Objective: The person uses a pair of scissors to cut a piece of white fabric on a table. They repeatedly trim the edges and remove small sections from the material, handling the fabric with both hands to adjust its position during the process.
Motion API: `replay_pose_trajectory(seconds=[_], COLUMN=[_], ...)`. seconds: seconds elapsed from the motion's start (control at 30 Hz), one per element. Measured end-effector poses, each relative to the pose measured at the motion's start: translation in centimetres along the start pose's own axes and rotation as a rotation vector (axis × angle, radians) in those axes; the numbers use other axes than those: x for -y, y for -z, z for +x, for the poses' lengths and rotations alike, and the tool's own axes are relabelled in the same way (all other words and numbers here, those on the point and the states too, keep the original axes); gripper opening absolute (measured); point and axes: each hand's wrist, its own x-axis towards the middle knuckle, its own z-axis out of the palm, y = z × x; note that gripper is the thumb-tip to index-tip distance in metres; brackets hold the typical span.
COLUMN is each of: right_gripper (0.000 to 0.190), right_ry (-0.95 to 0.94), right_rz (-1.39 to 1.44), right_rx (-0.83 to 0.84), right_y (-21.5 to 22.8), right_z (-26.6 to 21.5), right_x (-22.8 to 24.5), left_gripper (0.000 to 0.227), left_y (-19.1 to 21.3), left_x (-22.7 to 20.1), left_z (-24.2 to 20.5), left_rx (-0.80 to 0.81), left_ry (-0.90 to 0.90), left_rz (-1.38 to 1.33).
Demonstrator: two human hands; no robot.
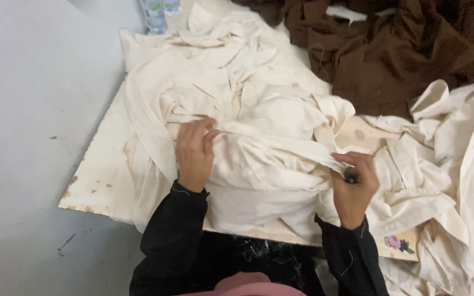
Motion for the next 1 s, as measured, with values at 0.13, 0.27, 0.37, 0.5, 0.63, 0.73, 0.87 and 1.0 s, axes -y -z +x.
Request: replay_pose_trajectory(seconds=[0.13,0.27,0.37,0.5,0.63,0.73,0.87,1.0], right_gripper=[0.024,0.027,0.029,0.016,0.008,0.014,0.018,0.015], right_ry=[-0.17,-0.202,-0.235,-0.322,-0.511,-0.583,-0.528,-0.494], right_rz=[0.047,0.077,0.112,0.159,0.424,0.615,0.647,0.617], right_rx=[0.182,0.301,0.45,0.53,0.343,0.272,0.29,0.256], right_y=[0.0,0.6,1.9,2.4,2.2,1.9,1.6,1.5], right_z=[-1.1,-1.3,-0.3,-0.2,-1.2,-1.7,-2.4,-1.8], right_x=[-0.9,-0.8,0.0,-0.4,-4.4,-6.0,-6.0,-3.8], left_gripper=[0.038,0.071,0.071,0.052,0.02,0.024,0.027,0.033], left_y=[-1.5,-2.3,-3.6,-4.1,-3.2,-1.6,-0.1,0.0], left_x=[-1.9,-5.2,-2.2,0.3,-0.2,-2.7,-5.3,-7.0], left_z=[-2.1,-2.8,-2.9,-2.9,-2.3,-1.4,-0.7,-0.8], left_rx=[-0.033,0.207,0.183,0.524,0.398,0.342,0.45,0.554], left_ry=[0.042,0.086,0.336,0.324,0.524,0.651,0.708,0.665], left_rz=[0.055,0.189,0.033,0.197,-0.4,-0.909,-1.241,-1.181])
